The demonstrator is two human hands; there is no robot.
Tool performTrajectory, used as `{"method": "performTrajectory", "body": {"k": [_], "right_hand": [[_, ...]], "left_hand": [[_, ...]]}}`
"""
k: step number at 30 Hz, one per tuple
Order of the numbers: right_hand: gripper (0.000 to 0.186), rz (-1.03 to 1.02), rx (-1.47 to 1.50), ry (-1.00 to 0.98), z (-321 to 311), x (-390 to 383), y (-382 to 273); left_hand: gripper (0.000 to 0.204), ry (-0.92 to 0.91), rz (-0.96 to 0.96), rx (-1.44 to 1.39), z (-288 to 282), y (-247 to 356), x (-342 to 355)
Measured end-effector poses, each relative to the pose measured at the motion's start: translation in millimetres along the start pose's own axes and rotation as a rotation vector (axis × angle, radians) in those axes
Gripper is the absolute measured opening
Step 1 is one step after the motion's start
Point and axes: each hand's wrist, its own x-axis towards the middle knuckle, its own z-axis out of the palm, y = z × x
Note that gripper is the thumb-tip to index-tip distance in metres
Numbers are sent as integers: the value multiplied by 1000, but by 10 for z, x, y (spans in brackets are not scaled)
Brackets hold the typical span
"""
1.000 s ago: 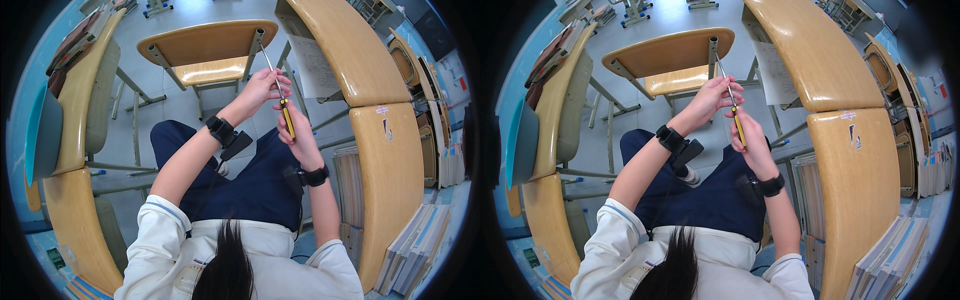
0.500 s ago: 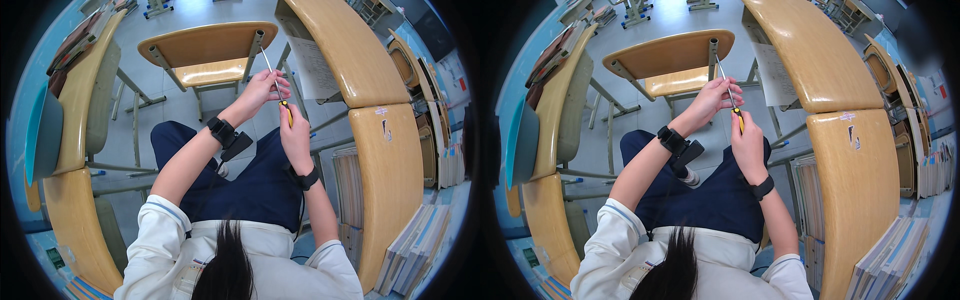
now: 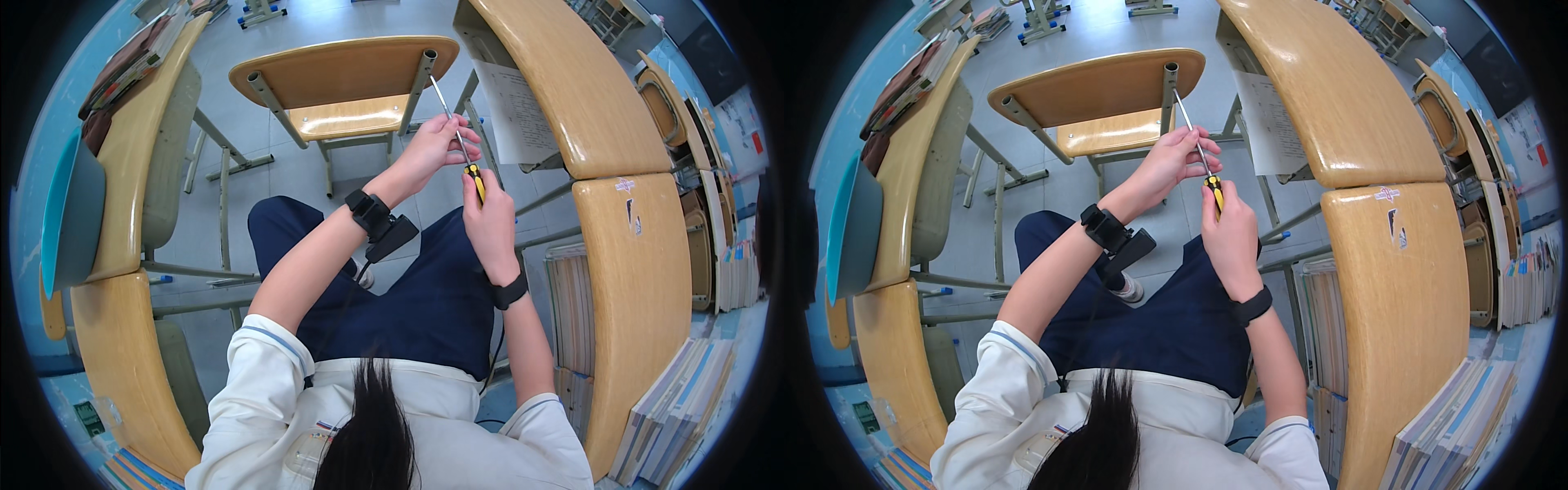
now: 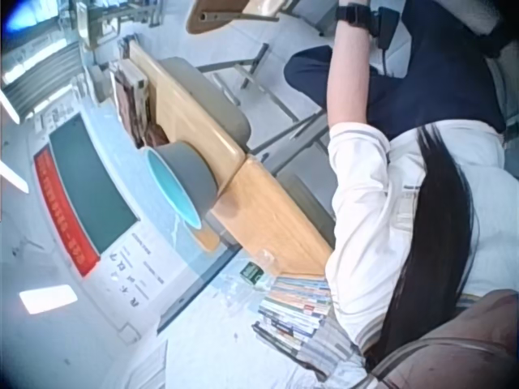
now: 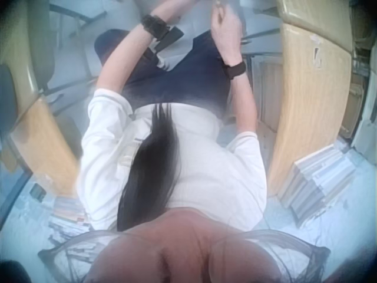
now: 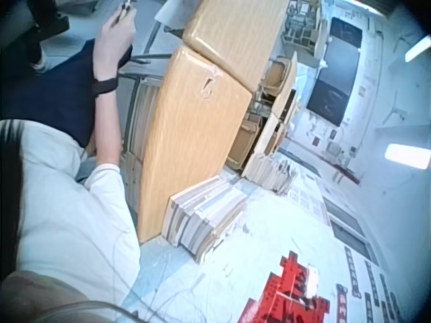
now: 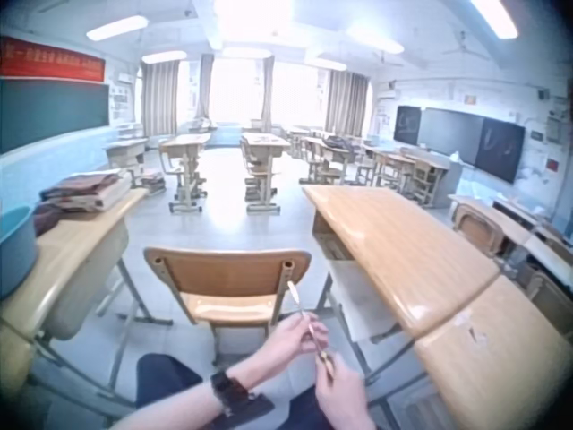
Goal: Using a screwdriver to repair or tighten a metal part on a wooden classroom chair.
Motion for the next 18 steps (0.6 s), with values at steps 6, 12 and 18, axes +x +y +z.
{"method": "performTrajectory", "body": {"k": [6, 12, 18], "right_hand": [[27, 614, 1048, -374, -111, 8, 38], [32, 775, 1670, -563, -87, 22, 172], [29, 454, 673, -245, -40, -2, 42]], "left_hand": [[22, 16, 15, -31, -12, -8, -4], [22, 21, 15, -30, 15, 16, -26], [22, -21, 37, -38, 15, 22, -16]]}}
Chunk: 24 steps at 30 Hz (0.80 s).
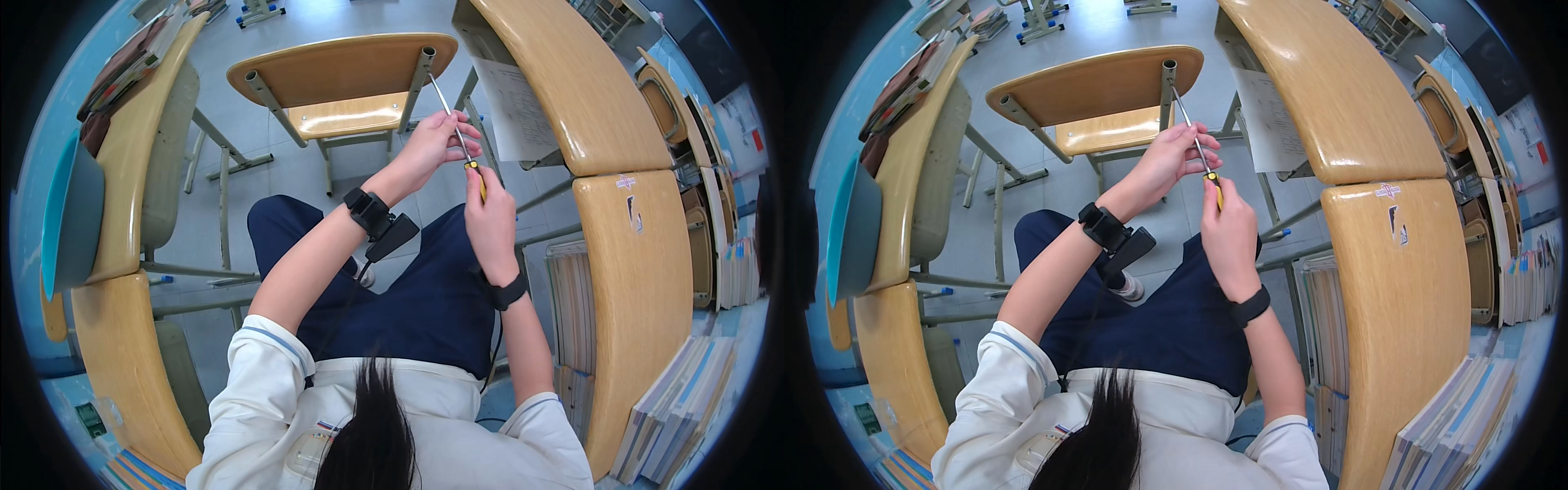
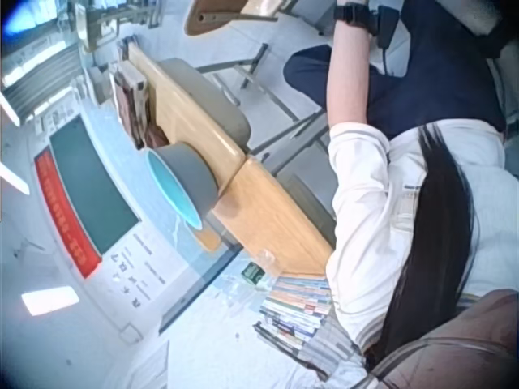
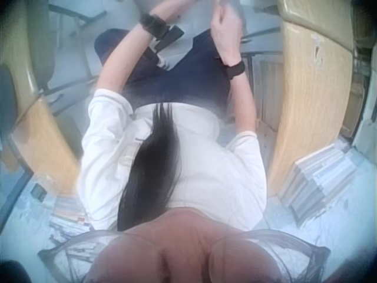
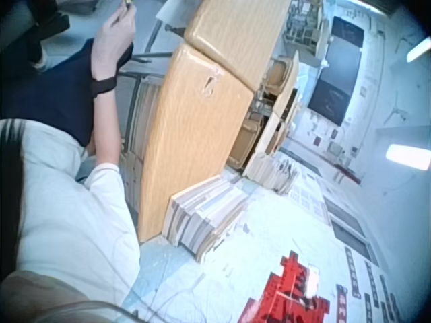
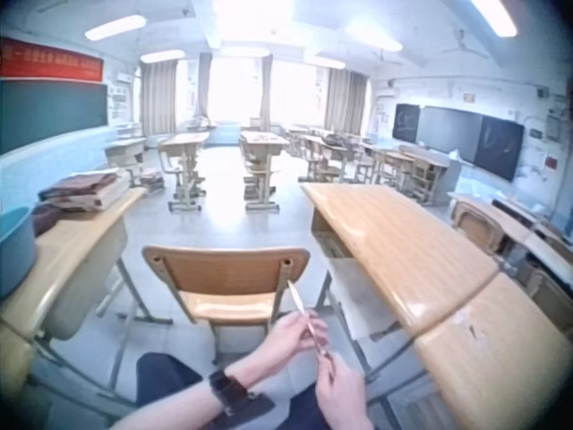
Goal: Using a screwdriver to repair or tighten a metal part on a wooden classroom chair.
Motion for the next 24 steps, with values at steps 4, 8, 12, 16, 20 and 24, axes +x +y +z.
{"method": "performTrajectory", "body": {"k": [4, 8, 12, 16, 20, 24], "right_hand": [[31, -115, -163, 89, 24, 27, 123], [37, 545, 1284, -496, -82, 17, -43], [34, 400, 971, -403, -74, 19, -22], [31, 177, 468, -224, -10, -3, 2], [30, -64, -52, 19, 60, 24, 47], [29, 119, 348, -127, 53, -17, -24]], "left_hand": [[21, 23, -27, -1, -8, -15, 11], [21, -10, 10, -69, -107, -40, 15], [21, 1, 8, -65, -20, -7, -8], [22, 7, -21, -21, -19, 22, -27], [22, 39, -38, -8, 15, -7, 4], [20, 18, -7, -50, -47, -28, 4]]}}
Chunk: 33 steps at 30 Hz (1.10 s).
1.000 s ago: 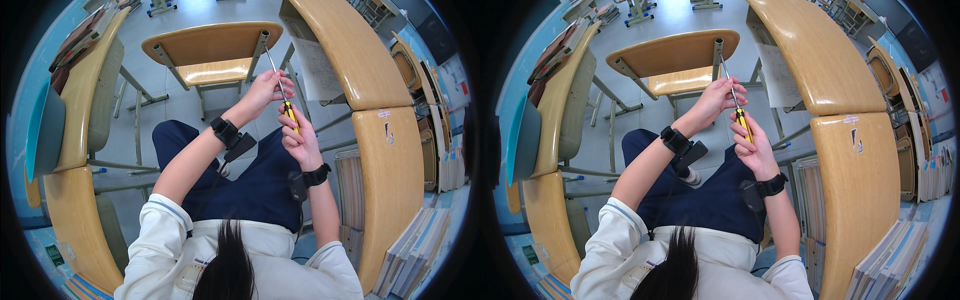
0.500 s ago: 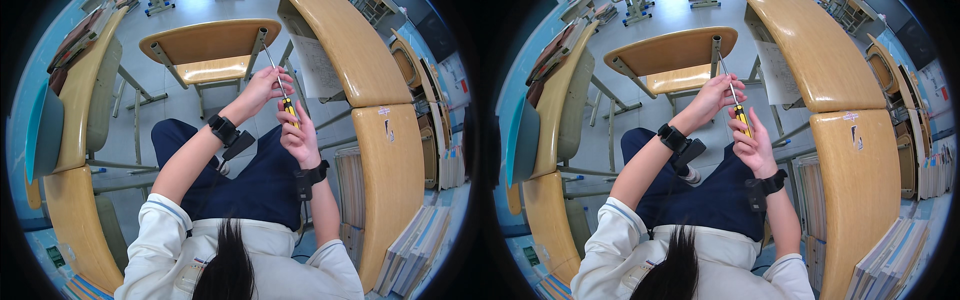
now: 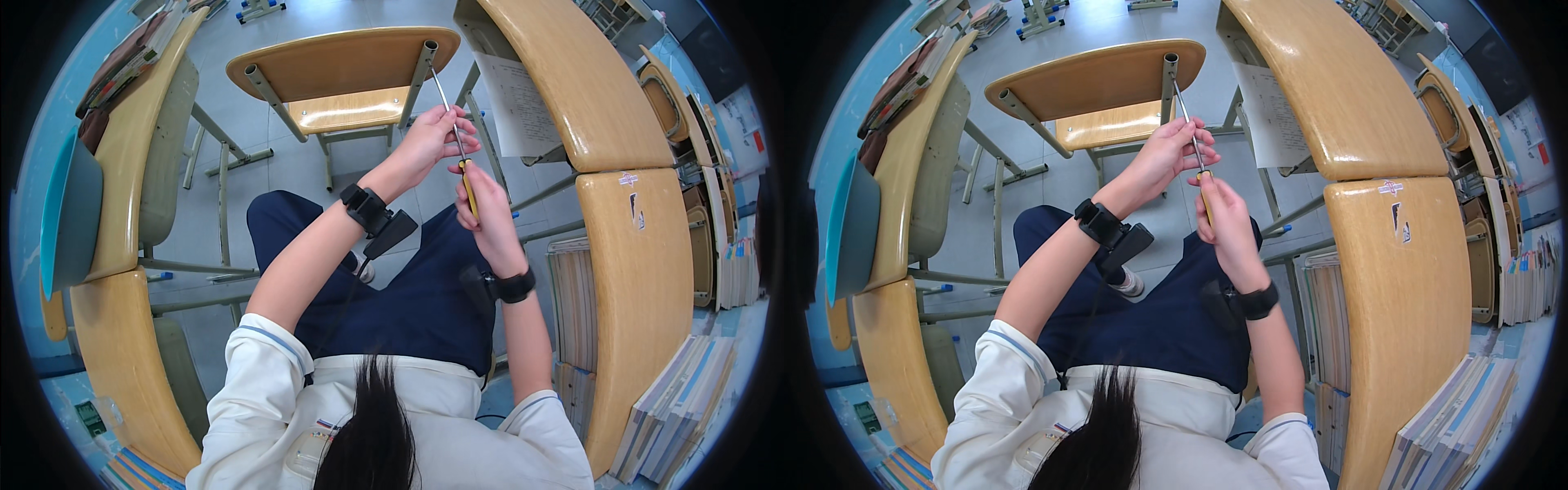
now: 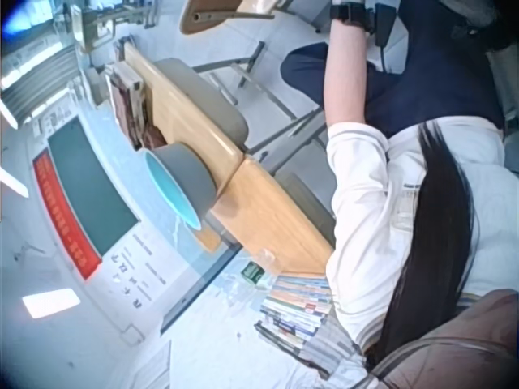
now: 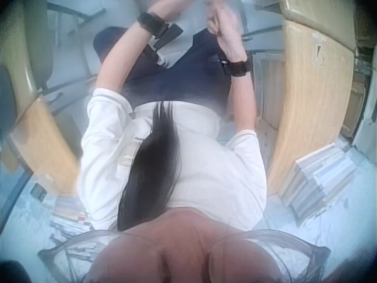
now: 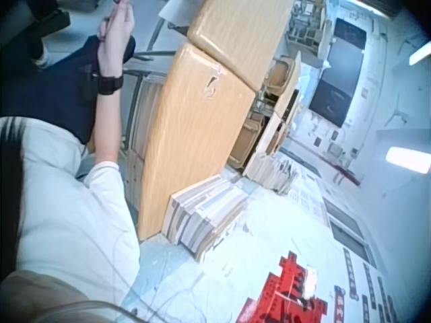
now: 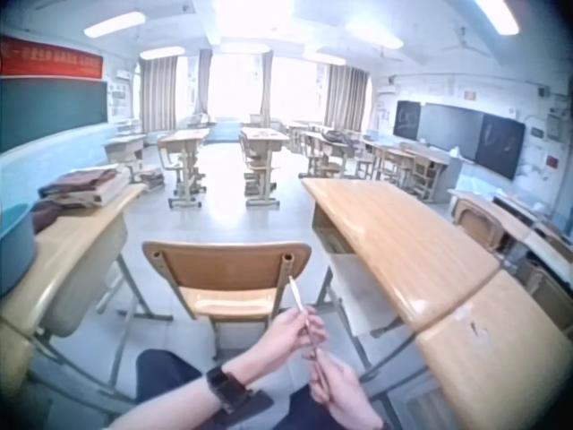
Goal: Using a screwdriver to repair or tighten a metal part on a wooden classroom chair.
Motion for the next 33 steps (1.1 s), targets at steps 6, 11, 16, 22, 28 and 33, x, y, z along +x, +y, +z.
{"method": "performTrajectory", "body": {"k": [6, 11, 16, 22, 28, 33], "right_hand": [[34, 293, 753, -354, -188, 63, 42], [28, -8, -199, -5, -57, -16, -34], [25, -125, -432, 101, -38, 20, 25], [35, 437, 1051, -370, -153, 33, -67], [30, 31, -172, 8, -20, -6, -81], [28, 7, -212, 32, 18, -4, -80]], "left_hand": [[20, -1, 21, -39, 65, 25, -32], [22, 13, -22, 53, 84, 76, -43], [22, 21, -17, 37, 44, 25, 6], [22, 1, 6, -1, 73, 37, -5], [24, -21, -7, 37, 7, 28, 7], [25, 21, -25, 65, 53, 39, 11]]}}
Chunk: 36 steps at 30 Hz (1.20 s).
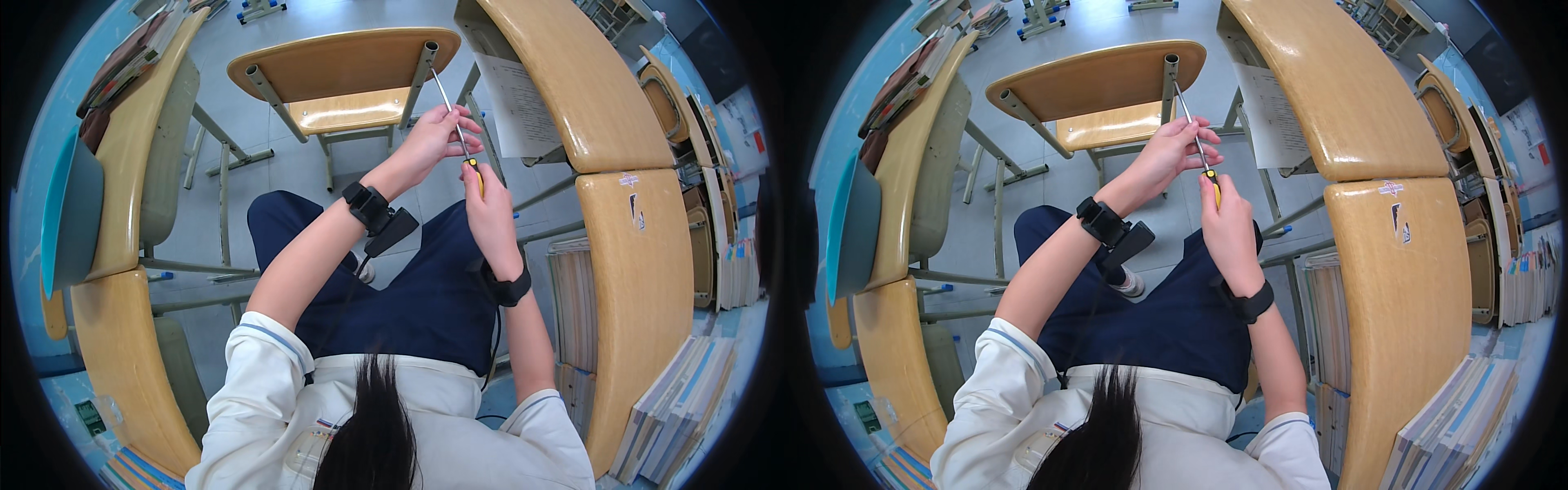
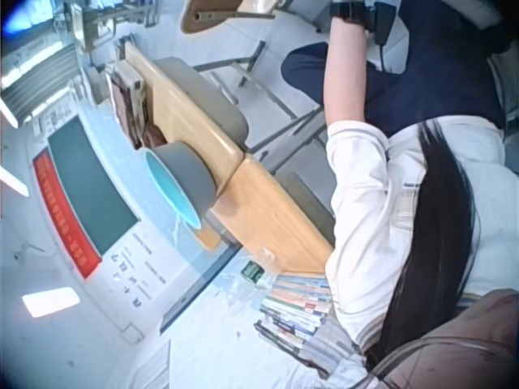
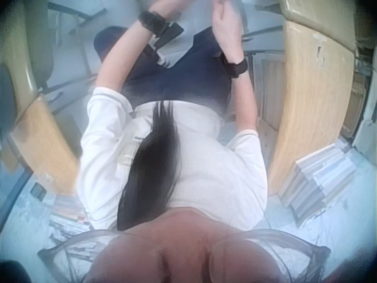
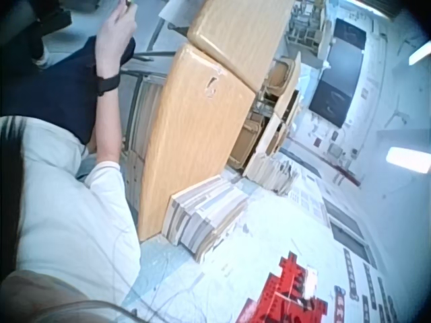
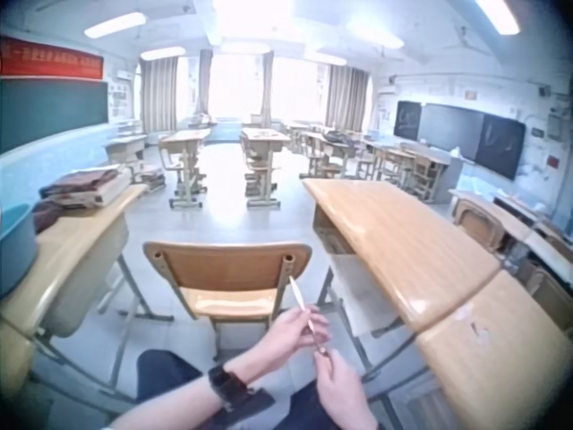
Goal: Using a screwdriver to repair or tighten a metal part on a wooden classroom chair.
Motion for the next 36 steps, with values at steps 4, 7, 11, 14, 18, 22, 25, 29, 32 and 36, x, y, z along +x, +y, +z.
{"method": "performTrajectory", "body": {"k": [4, 7, 11, 14, 18, 22, 25, 29, 32, 36], "right_hand": [[28, 95, 296, -127, -53, 2, -11], [29, 273, 837, -374, -126, 47, 58], [30, 279, 767, -449, -179, 62, 34], [28, -532, -748, 289, -23, 70, 98], [29, -184, -75, 11, -94, 34, 32], [31, 176, 598, -266, -125, 21, 1], [31, 243, 806, -362, -132, 58, 55], [33, 312, 1014, -456, -102, 71, 81], [32, -63, -232, 164, -7, 29, 2], [30, 27, 62, 26, 3, -19, -25]], "left_hand": [[25, -12, 27, -25, -7, 16, -18], [25, -8, 31, -36, 24, 38, -35], [24, -37, 14, -30, -13, 49, -44], [24, -32, 4, -18, -6, 5, -6], [26, -5, 25, -7, -34, -4, -1], [26, -23, 34, 5, -35, 19, -9], [25, -26, 33, 3, -24, 27, -33], [26, -45, 23, 2, -57, 20, -34], [26, 4, 14, 40, 2, 27, -22], [26, 23, 4, 60, -18, 1, -5]]}}
